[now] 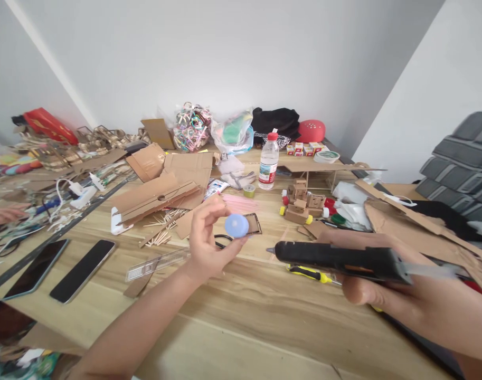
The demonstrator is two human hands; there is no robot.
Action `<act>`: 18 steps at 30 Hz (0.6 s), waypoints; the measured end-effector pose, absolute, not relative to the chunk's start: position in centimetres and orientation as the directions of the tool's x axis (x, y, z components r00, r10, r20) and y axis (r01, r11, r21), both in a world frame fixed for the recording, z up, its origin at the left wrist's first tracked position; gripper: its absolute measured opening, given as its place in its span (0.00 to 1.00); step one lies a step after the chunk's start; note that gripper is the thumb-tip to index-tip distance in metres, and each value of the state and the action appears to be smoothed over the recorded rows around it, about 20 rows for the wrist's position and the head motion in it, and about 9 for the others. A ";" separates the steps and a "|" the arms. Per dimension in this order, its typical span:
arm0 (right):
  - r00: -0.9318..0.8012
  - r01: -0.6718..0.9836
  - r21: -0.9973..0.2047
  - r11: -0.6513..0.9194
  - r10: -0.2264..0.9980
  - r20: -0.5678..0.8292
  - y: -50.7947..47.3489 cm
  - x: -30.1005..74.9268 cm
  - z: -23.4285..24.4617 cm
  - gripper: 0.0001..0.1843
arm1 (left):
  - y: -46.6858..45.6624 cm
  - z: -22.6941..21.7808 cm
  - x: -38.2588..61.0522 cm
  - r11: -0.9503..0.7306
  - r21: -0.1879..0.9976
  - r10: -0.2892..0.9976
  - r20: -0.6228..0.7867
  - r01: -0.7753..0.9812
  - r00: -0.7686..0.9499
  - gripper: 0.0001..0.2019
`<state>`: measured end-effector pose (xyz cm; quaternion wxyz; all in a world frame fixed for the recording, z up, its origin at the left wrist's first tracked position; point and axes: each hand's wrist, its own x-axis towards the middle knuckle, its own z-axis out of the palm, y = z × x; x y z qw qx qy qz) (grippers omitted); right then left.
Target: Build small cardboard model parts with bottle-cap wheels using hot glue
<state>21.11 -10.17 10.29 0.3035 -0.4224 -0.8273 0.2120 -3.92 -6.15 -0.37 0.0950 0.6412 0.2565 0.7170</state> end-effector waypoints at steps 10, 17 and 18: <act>-0.352 0.404 -0.834 0.376 0.905 0.238 -8.6 21.0 7.7 0.41 | -6.1 -0.1 -3.7 -0.044 0.895 0.997 0.064 -0.445 0.031 0.15; -0.367 0.363 -0.806 0.467 0.867 0.337 -7.1 21.3 4.9 0.34 | -6.5 0.2 -3.5 0.074 0.833 0.991 0.000 -0.548 0.134 0.14; -0.356 0.397 -0.787 0.472 0.870 0.342 -7.0 21.4 4.5 0.35 | -6.5 0.2 -3.5 0.084 0.820 0.990 -0.006 -0.566 0.138 0.14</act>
